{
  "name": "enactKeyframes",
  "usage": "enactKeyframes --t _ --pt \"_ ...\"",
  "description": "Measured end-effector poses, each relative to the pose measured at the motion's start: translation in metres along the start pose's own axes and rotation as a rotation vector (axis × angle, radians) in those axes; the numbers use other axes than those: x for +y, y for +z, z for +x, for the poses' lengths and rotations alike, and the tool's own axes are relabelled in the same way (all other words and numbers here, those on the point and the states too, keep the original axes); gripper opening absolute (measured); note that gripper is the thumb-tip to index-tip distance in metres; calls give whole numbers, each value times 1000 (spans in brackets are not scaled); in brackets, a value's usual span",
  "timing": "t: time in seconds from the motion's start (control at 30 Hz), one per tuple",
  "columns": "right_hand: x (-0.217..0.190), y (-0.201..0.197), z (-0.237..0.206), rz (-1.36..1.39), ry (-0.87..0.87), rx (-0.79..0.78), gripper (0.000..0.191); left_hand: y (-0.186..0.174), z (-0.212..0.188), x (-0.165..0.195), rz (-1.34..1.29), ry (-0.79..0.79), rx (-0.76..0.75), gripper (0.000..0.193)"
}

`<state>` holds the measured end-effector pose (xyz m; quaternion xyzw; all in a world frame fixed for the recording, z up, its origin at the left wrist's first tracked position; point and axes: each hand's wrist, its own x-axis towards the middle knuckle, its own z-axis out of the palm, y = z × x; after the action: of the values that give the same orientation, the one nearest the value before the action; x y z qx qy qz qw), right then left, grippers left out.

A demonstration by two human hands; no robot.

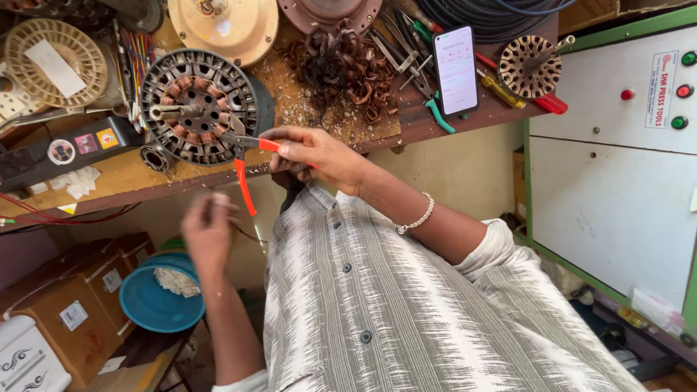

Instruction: The person uses pliers to remove copper windings from a motor stator, then uses a screwdriver to clean the slots. They inspect the stator and a rotor component, handling them with both hands.

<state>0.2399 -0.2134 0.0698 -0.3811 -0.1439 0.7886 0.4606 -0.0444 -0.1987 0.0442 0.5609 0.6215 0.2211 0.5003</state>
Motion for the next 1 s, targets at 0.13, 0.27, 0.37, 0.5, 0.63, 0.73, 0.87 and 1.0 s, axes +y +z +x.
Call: enactKeyframes --t 0.13,0.27,0.37,0.5,0.63,0.73,0.87,1.0 --pt "-1 0 0 -221 -18 9 43 32 -31 11 -80 -127 -320 26" --pt "2 10 8 -327 -62 73 37 48 -38 37 0 63 -292 24" --pt "2 18 14 -400 -140 142 33 51 -42 62 54 46 -248 25" --pt "1 28 16 -370 -82 281 32 52 -48 81 23 -121 -231 26" --pt "4 37 22 -153 117 211 43 40 -43 70 24 -8 -203 23" --pt "10 42 28 -157 369 -7 57 24 -44 62 70 12 -164 22" --pt "15 42 32 -197 477 -131 55 6 -47 73 440 7 -242 30" --pt "25 41 33 -44 480 -180 56 -20 -43 88 556 -123 -397 45"
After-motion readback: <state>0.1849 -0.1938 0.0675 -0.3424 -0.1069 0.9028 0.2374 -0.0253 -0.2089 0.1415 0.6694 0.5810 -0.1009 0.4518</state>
